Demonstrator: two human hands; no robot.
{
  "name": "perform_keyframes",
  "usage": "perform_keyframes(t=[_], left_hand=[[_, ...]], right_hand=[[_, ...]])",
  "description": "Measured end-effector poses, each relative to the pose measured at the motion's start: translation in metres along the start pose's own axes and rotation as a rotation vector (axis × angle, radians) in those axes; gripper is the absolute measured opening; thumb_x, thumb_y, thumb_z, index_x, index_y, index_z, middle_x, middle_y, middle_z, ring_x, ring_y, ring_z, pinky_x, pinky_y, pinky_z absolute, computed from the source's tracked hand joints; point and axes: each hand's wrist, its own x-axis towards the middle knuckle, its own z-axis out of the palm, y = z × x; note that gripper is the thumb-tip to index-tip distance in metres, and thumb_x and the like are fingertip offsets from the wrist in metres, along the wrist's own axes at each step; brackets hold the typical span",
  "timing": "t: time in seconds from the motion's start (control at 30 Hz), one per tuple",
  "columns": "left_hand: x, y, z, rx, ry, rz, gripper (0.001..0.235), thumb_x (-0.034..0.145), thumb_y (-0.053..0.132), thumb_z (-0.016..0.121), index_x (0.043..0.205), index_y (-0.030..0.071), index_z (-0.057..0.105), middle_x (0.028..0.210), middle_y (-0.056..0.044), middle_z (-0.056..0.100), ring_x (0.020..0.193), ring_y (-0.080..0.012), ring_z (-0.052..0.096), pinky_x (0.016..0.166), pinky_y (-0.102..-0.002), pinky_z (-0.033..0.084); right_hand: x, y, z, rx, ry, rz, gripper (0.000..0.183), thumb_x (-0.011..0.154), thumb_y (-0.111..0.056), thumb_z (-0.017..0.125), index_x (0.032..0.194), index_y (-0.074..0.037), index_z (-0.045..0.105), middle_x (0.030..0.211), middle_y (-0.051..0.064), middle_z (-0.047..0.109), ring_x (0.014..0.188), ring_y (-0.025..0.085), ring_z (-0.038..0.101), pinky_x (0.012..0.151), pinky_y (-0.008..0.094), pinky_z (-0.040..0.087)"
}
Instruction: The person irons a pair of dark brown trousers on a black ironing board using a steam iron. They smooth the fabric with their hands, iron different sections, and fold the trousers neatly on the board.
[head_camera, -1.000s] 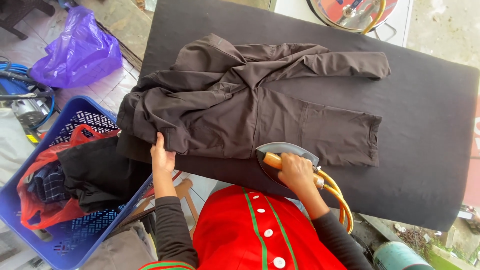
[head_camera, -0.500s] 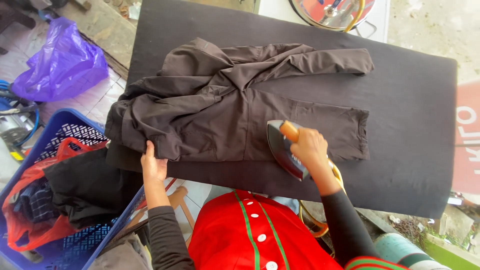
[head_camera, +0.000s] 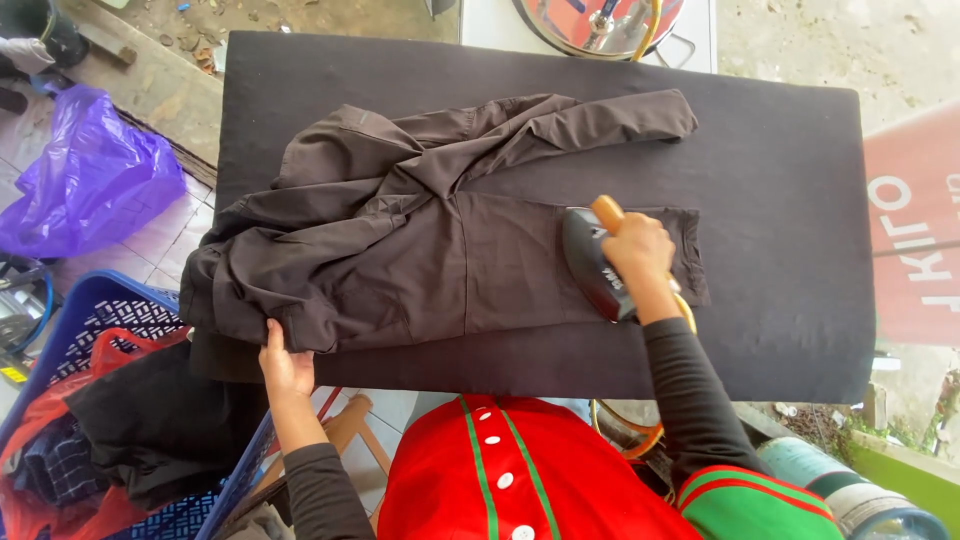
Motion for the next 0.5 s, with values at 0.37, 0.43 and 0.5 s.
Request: perform_keyframes(t=[0.37,0.43,0.5], left_hand=[[-0.003,0.0,-0.002,-0.003,0.006,-0.001,0.066,0.109,0.044,0.088,0.157,0.017,0.052,0.152,-0.011,0.067,0.142,-0.0284,0.067,0.123,-0.056,0.049],[0.002,0.0,0.003,0.007,-0.004,-0.002,0.067,0.11,0.045,0.087,0.158,0.016,0.051,0.154,-0.012,0.066,0.143,-0.029,0.065,0.124,-0.057,0.049],[0.002,0.001,0.0,0.008,0.009,0.004,0.065,0.11,0.043,0.087,0.157,0.016,0.051,0.151,-0.012,0.068,0.142,-0.0291,0.067,0.123,-0.058,0.048]], right_hand=[[0.084,0.112,0.014,0.05,0.148,0.144,0.043,0.087,-0.013,0.067,0.125,-0.003,0.085,0.108,0.026,0.084,0.108,0.048,0.08,0.093,0.059,0.063],[0.088,0.115,0.009,0.053,0.151,0.111,0.043,0.088,-0.014,0.065,0.125,-0.004,0.086,0.111,0.027,0.084,0.111,0.049,0.079,0.095,0.06,0.062],[0.089,0.116,0.009,0.03,0.15,0.12,0.043,0.088,-0.015,0.067,0.125,-0.004,0.086,0.11,0.025,0.084,0.11,0.047,0.08,0.095,0.057,0.062]])
